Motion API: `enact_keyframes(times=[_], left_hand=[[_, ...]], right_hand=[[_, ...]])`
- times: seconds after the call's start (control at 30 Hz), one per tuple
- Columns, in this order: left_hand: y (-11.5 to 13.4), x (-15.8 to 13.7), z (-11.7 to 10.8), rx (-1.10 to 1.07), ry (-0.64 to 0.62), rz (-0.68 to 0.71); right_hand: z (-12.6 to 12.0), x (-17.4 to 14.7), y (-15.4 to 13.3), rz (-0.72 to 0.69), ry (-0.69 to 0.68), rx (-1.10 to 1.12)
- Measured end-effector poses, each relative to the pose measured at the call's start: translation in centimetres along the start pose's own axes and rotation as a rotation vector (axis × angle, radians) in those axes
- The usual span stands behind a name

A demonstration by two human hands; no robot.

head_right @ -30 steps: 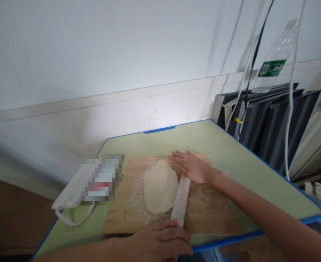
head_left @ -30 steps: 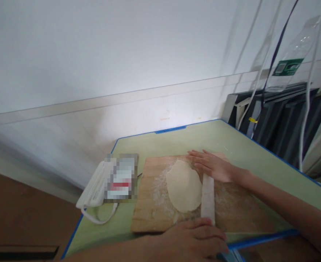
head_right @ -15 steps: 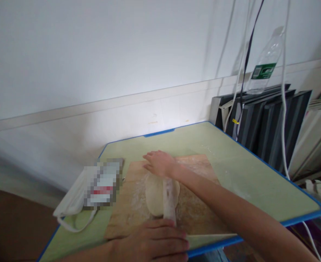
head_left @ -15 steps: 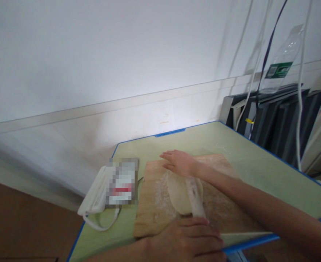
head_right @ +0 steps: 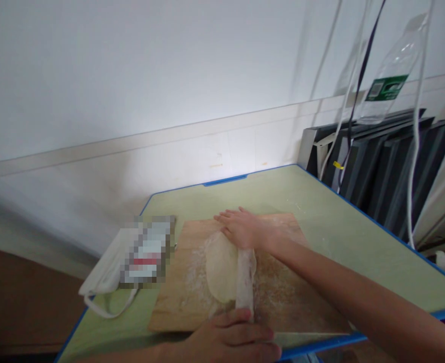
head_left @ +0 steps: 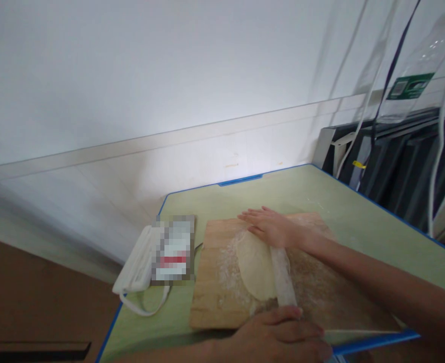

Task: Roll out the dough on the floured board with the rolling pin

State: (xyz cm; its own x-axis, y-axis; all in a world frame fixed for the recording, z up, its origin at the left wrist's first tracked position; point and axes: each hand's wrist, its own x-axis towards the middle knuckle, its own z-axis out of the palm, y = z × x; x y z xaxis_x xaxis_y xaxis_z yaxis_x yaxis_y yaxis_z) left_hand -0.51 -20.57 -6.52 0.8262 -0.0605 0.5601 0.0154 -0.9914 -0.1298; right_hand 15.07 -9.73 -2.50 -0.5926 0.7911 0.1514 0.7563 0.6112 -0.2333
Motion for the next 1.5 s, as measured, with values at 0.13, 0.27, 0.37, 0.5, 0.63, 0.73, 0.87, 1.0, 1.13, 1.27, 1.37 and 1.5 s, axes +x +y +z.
enact_keyframes(times=[0.13,0.27,0.37,0.5,0.63,0.73,0.87,1.0,1.13,1.27,1.37,1.5], left_hand=[[0.0,-0.2,-0.1,0.006,-0.120,0.033],[0.2,0.2,-0.5,-0.054,-0.196,0.012],[0.3,0.3,-0.5,-0.130,-0.224,0.012],[0.2,0.1,-0.4,-0.209,-0.261,0.033],[-0.1,0.2,-1.1,-0.230,-0.325,0.071],[-0.1,0.2,-1.0,-0.251,-0.394,0.058],[-0.2,-1.4,0.7,-0.365,-0.436,-0.114],[-1.1,-2.5,0.2,-0.434,-0.527,-0.299],[-2.1,-0.7,-4.4,-0.440,-0.524,-0.301],[-2.6,1.2,-7.0,-0.416,-0.549,-0.170],[-2.3,1.4,-6.5,-0.342,-0.561,-0.090],[-1.5,1.1,-6.0,-0.222,-0.568,-0.125]], right_hand=[[0.0,-0.9,0.7,0.031,-0.024,0.055],[-0.3,-2.5,1.5,0.064,-0.043,0.050],[-0.5,-4.3,2.0,0.079,-0.047,0.026],[-0.6,-6.0,2.2,0.052,0.022,0.007],[-0.2,-5.3,1.9,0.069,0.114,0.018],[-0.1,-4.8,1.6,0.051,0.150,0.054],[-0.4,-5.1,1.6,-0.043,0.260,0.228],[-0.9,-5.6,1.2,-0.096,0.366,0.310],[-1.4,-5.8,0.7,-0.093,0.323,0.215],[-1.5,-6.2,0.7,-0.121,0.218,0.057],[-1.4,-6.5,0.7,-0.089,0.201,-0.059],[-1.9,-6.2,0.3,0.014,0.205,-0.131]])
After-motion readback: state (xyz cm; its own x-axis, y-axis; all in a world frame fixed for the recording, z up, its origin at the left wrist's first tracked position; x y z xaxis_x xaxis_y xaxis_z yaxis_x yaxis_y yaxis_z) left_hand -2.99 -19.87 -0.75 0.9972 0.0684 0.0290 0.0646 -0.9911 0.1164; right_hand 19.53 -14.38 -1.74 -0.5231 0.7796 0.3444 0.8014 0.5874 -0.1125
